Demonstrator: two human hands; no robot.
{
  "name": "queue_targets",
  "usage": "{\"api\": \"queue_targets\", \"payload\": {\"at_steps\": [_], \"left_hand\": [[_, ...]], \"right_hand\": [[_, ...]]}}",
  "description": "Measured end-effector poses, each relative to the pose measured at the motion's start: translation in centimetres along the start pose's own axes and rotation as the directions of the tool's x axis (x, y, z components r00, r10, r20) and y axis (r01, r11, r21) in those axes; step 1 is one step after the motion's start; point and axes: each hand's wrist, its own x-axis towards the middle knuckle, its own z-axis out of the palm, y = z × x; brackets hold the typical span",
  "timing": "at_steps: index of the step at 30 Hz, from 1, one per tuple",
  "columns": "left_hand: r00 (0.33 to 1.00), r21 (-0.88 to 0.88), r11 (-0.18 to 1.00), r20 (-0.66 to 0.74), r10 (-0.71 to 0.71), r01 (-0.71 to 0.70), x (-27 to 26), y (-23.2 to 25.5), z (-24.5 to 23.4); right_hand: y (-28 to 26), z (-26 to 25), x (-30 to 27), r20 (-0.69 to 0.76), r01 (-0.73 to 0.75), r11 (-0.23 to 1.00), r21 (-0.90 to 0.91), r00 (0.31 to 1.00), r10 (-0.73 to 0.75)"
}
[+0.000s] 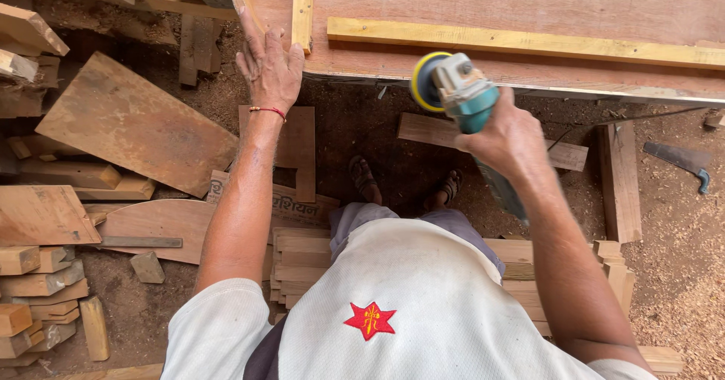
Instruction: The person sands the curved edges and flat surface of a plywood board using a power sander, using one hand to hold and stabilize the board.
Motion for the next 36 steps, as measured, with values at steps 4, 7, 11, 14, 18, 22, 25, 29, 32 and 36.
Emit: {"api": "queue_targets", "payload": {"at_steps": [4,7,11,14,18,22,25,29,32,36], "left_hand": [[0.994,-0.03,0.997,0.084,-0.073,0.075,0.2,-0.3,-0.3],[0.998,-0.149,0.989,0.064,0.021,-0.011,0.5,-1.5,-0.4],[0.985,-0.348,0.935,-0.171,0.006,-0.066,0.3,-1.9,-0.6],[0.945,-0.515,0.795,0.121,-0.305,0.322,0.1,-0.7,-1.5],[0.772,-0.674,0.386,0.491,-0.403,0.63,-0.3,0.7,-1.9],[0.776,-0.716,0.329,0.478,-0.413,0.616,-0.2,0.1,-1.4],[0.782,-0.726,0.328,0.462,-0.417,0.604,0.1,-0.4,-0.8],[0.766,-0.729,0.29,0.485,-0.421,0.62,-0.1,-0.3,-0.9],[0.774,-0.721,0.319,0.474,-0.419,0.615,-0.3,-0.1,-1.4],[0.784,-0.72,0.334,0.478,-0.397,0.608,-0.2,0.1,-1.3]], "right_hand": [[-0.2,0.1,0.3,-0.015,0.079,0.994,-0.074,0.997,-0.08],[2.2,-0.7,0.1,-0.016,0.013,1.0,-0.014,1.0,-0.013],[6.1,-1.8,0.2,-0.072,-0.138,0.99,0.033,0.988,0.14],[7.2,-2.4,0.4,-0.158,-0.079,0.996,-0.045,0.985,0.071],[4.3,-1.9,-0.1,-0.091,-0.123,0.992,0.04,0.988,0.127],[-0.8,-0.1,-0.8,0.015,-0.004,1.0,0.0,1.0,0.004],[-2.5,0.7,-0.8,0.016,0.085,0.993,-0.08,0.996,-0.083],[-0.2,0.5,-1.2,0.013,0.033,0.999,-0.024,0.999,-0.033],[3.1,-0.4,-1.1,-0.037,-0.09,0.996,0.017,0.995,0.09],[7.6,-1.6,-0.6,-0.088,-0.177,0.981,0.077,0.979,0.183]]}}
